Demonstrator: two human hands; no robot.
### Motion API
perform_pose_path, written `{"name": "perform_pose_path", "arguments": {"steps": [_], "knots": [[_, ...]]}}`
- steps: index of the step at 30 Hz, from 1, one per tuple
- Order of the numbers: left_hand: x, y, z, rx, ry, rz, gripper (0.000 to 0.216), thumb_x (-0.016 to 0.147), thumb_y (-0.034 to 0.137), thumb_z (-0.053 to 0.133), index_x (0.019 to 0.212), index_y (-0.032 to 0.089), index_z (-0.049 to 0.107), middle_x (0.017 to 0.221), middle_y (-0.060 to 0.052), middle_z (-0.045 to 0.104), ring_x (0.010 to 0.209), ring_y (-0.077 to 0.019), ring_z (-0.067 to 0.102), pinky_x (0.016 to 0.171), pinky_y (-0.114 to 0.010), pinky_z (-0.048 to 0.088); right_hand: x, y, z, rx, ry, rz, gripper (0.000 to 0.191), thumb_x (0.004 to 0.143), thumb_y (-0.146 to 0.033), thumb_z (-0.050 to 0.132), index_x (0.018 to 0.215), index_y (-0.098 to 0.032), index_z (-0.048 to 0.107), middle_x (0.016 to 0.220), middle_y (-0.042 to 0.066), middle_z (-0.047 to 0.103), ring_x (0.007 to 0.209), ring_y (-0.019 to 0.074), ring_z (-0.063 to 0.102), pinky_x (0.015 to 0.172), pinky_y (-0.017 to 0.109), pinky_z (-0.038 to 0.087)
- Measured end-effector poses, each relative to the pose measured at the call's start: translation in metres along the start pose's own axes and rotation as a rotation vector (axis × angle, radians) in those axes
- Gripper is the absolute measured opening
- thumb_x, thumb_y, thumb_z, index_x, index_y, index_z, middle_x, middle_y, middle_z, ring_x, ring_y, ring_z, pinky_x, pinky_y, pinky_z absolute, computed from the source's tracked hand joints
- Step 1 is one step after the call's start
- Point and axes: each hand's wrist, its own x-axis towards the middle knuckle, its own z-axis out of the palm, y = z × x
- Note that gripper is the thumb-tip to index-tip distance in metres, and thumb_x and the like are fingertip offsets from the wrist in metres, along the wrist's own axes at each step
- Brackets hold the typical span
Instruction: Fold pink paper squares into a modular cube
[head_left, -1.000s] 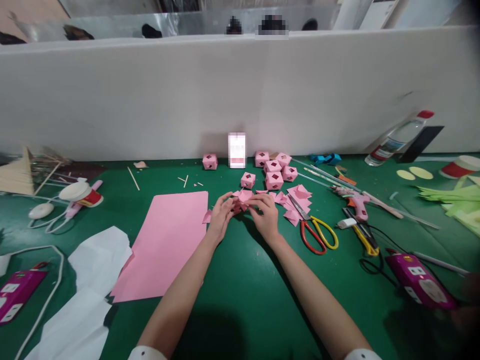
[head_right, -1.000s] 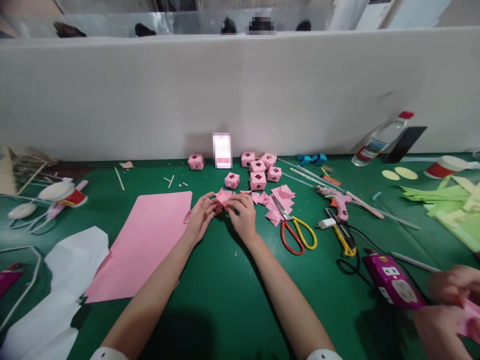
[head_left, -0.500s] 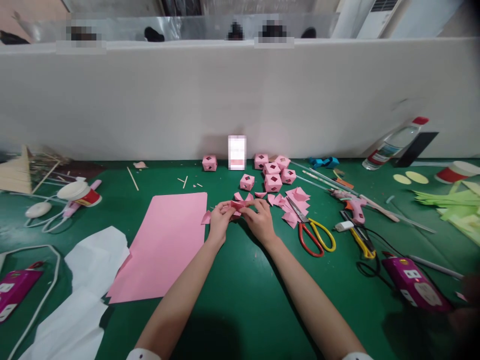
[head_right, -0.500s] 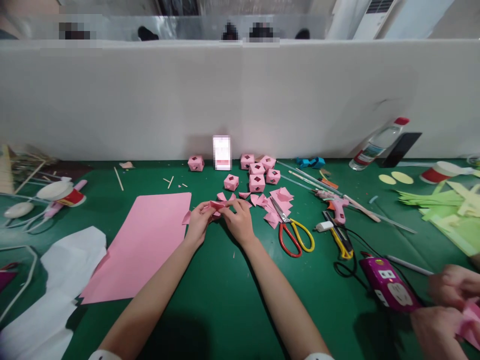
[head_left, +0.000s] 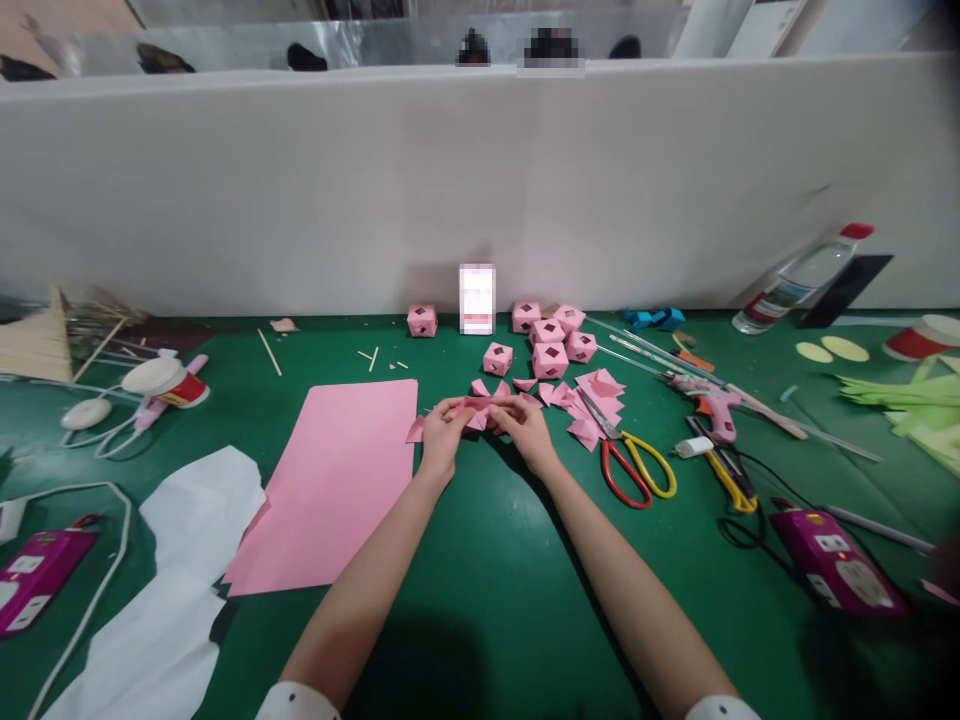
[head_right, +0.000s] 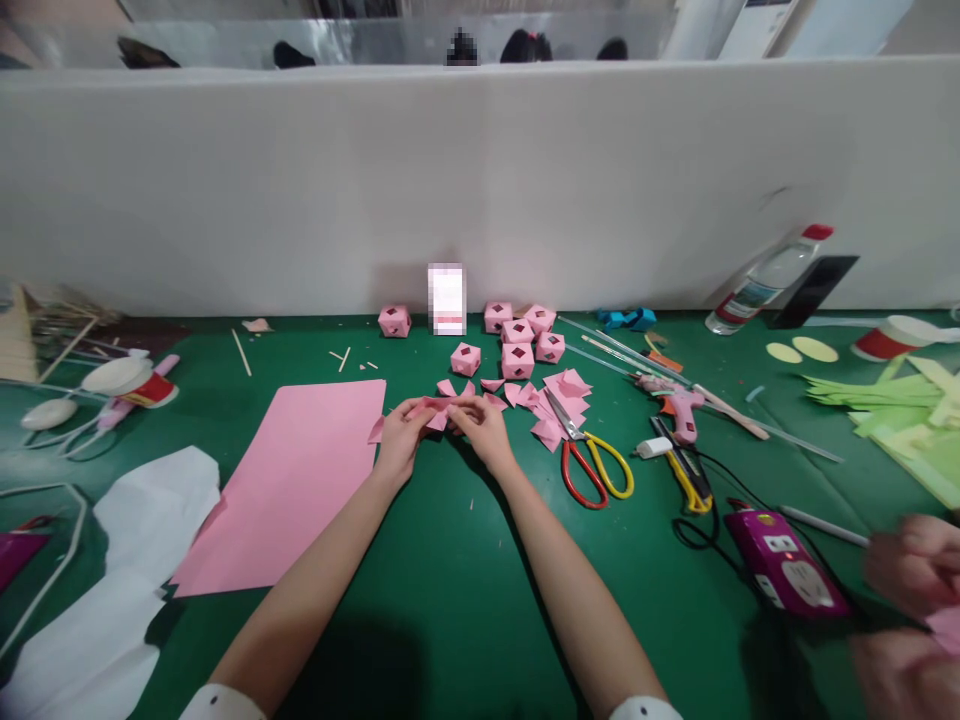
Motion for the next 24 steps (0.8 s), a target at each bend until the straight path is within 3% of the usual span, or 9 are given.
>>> {"name": "perform_pose_path", "arguments": {"steps": [7,12,19,24], "knots": [[0.001,-0.001,0.001,-0.02,-0.035,-0.001,0.028,0.061,0.024,0.08,0.086,0.016,0.071,0.084,-0.004,0.072,0.077,-0.0148,0.064,0.075,-0.026,0.047,0.002,0.001,0.001,-0.001,-0.032,0.051,0.039,0.066,-0.054,0.076,0.078,-0.019,0.062,0.058,-0.001,0.064,0.051,0.0139,0.06,0.054,0.027,0.052],[0.001,0.002,-0.001,0.038,-0.088,-0.034,0.023,0.059,0.025,0.081,0.077,0.016,0.07,0.078,-0.002,0.07,0.071,-0.013,0.061,0.066,-0.024,0.045,0.001,0.0,0.003,-0.09,-0.005,0.051,0.042,0.073,-0.06,0.069,0.074,-0.02,0.057,0.052,-0.002,0.061,0.044,0.0136,0.056,0.046,0.026,0.047],[0.003,0.011,-0.003,-0.01,-0.174,-0.176,0.022,0.057,0.024,0.082,0.075,0.014,0.073,0.085,-0.007,0.071,0.072,-0.0155,0.062,0.06,-0.025,0.049,-0.004,-0.003,0.005,-0.282,0.029,-0.021,0.04,0.084,-0.061,0.058,0.074,-0.023,0.056,0.052,-0.003,0.059,0.044,0.0144,0.055,0.044,0.026,0.043],[0.003,0.016,-0.002,-0.019,-0.161,-0.238,0.02,0.056,0.019,0.08,0.073,0.015,0.072,0.07,-0.004,0.067,0.065,-0.0141,0.06,0.056,-0.024,0.047,-0.004,-0.001,0.004,-0.285,0.0,-0.042,0.038,0.082,-0.06,0.06,0.075,-0.023,0.056,0.055,-0.003,0.059,0.046,0.0142,0.054,0.045,0.026,0.043]]}}
